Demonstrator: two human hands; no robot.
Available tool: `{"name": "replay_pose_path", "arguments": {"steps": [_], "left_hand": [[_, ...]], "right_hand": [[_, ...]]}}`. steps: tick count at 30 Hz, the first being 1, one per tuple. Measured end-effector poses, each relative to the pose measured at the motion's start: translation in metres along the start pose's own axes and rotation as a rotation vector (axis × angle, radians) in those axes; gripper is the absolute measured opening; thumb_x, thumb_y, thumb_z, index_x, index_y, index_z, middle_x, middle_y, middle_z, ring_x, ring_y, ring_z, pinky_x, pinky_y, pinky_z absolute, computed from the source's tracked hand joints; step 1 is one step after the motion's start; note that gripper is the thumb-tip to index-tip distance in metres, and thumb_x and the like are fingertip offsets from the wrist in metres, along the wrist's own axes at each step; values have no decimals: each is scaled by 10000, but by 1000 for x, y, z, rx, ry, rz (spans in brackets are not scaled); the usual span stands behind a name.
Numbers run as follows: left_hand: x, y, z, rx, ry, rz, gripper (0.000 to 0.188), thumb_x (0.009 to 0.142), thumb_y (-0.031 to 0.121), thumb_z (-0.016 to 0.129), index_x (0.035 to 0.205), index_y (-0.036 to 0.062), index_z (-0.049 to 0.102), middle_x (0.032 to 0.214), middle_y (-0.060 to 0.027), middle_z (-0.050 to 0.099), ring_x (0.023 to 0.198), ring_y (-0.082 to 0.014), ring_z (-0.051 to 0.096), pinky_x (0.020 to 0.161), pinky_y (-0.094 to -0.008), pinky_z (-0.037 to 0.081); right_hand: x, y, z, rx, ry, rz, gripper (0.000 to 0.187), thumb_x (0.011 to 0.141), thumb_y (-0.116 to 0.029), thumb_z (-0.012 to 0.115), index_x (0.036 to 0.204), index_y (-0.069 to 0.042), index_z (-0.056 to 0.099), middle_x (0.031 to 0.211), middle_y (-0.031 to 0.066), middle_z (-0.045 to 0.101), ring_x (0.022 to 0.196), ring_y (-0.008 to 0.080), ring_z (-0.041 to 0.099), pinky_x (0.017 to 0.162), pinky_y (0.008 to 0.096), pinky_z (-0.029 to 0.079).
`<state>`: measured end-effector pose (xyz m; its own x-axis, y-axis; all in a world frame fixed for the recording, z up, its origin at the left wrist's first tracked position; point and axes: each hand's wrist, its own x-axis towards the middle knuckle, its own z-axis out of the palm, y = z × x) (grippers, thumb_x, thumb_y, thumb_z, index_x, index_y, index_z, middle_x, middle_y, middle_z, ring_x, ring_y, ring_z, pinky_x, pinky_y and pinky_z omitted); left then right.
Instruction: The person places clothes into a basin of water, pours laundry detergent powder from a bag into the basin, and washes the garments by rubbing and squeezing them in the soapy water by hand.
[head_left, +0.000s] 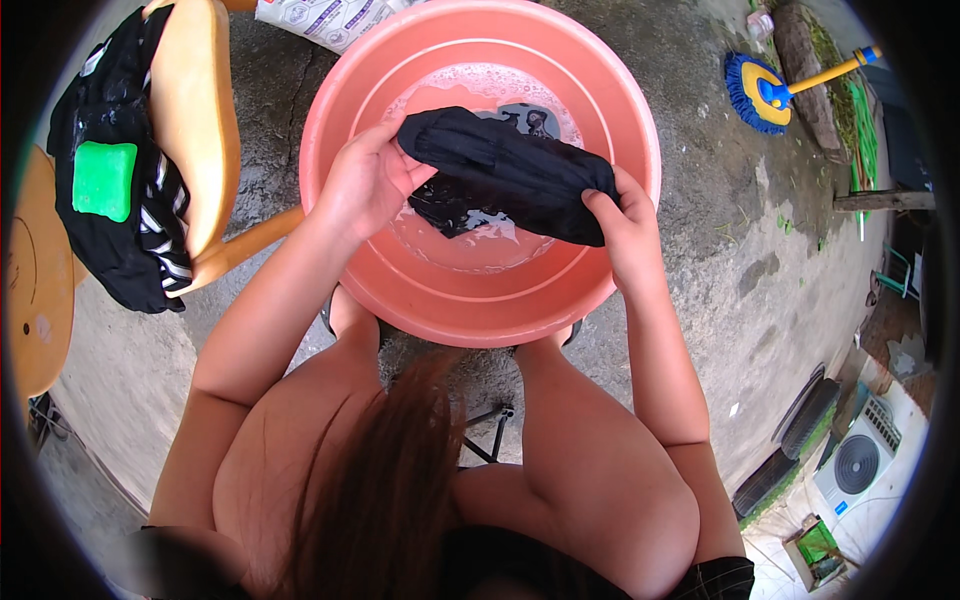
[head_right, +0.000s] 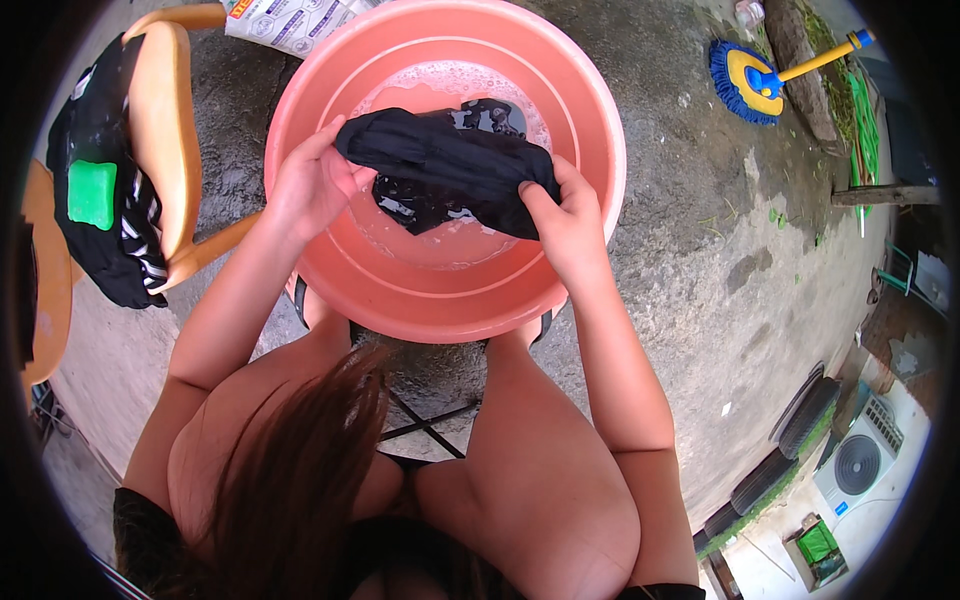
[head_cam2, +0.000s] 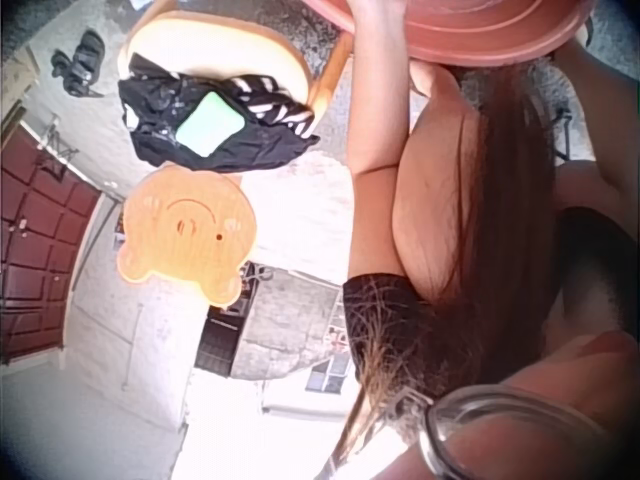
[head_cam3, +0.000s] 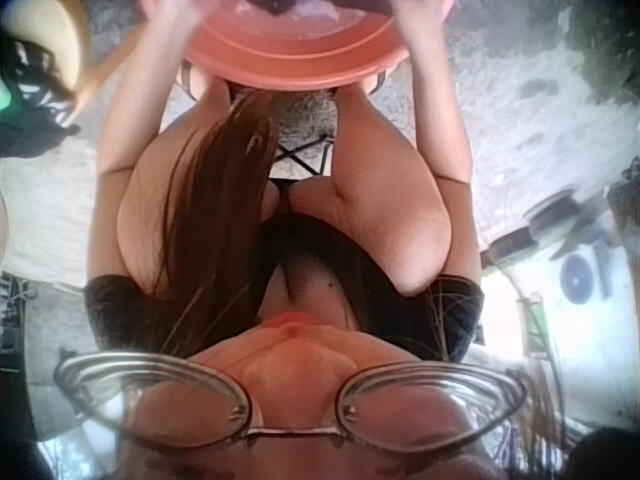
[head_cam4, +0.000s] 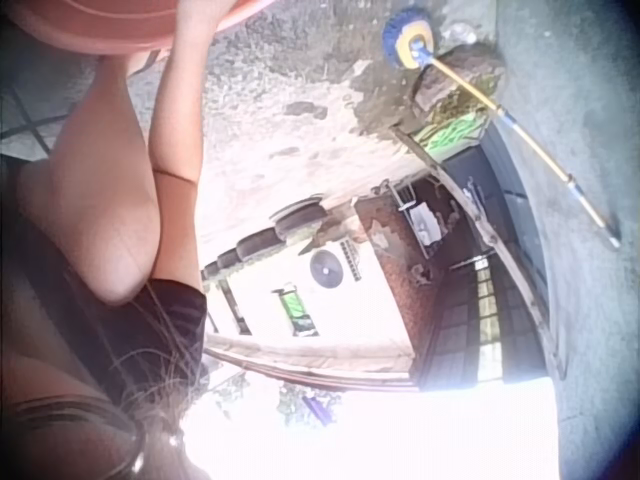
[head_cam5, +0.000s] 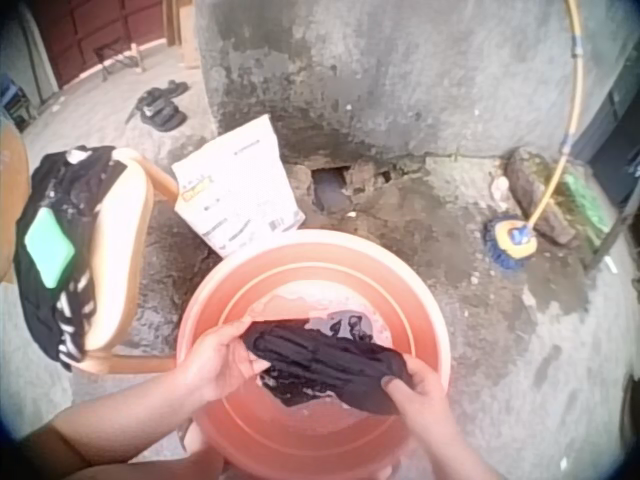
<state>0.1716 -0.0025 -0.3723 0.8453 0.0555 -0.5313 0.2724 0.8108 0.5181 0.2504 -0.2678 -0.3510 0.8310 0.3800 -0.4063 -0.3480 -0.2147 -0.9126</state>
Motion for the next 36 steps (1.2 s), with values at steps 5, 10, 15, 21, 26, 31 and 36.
{"name": "replay_pose_path", "arguments": {"steps": [5,10,15,21,26,31,36], "left_hand": [[-9,-5,17,390,42,-16,369,943,192,602,1267,35,517,1184,-115,612,1107,-203,603,960,-339,475],[1,-11,-4,1324,-194,208,254,860,181,681,1071,42,650,1022,-146,649,969,-285,639,845,-358,483],[5,-7,-11,1496,1,602,195,916,150,603,997,-12,675,960,-179,629,913,-355,603,839,-392,473],[8,0,-7,1096,-31,434,235,974,191,548,998,-13,662,882,-56,647,828,-184,609,770,-303,470],[-1,-3,8,707,-115,-7,330,1020,285,492,1120,-2,621,1027,-16,637,943,-90,591,870,-244,465],[-15,-12,29,556,-35,-50,345,1019,287,491,1182,1,595,1083,-31,637,1021,-96,575,927,-246,439],[-17,-20,27,627,-184,-64,340,1013,284,504,1195,6,576,1104,-34,624,1050,-97,561,941,-244,427]], "right_hand": [[-2,2,3,-12,-35,17,236,896,-16,546,1115,60,591,963,51,657,875,101,615,797,251,500],[-5,1,8,18,-92,6,253,897,-16,553,1139,51,587,977,50,654,894,103,611,808,253,496],[-4,1,7,-45,-121,-24,274,894,-6,537,1157,55,583,981,55,653,900,110,612,814,254,493],[1,7,4,-97,-45,-7,264,875,-23,559,1127,53,585,998,79,654,914,125,615,826,267,493],[1,5,17,-185,131,-283,324,813,-85,687,1096,31,583,1035,120,612,952,178,607,837,306,493],[-11,-22,33,-572,-104,-521,434,721,-170,802,1027,37,574,996,160,574,897,306,607,759,369,497],[-12,-8,39,-534,-175,-520,228,807,-93,705,953,44,597,868,129,575,777,271,604,714,357,492]]}}
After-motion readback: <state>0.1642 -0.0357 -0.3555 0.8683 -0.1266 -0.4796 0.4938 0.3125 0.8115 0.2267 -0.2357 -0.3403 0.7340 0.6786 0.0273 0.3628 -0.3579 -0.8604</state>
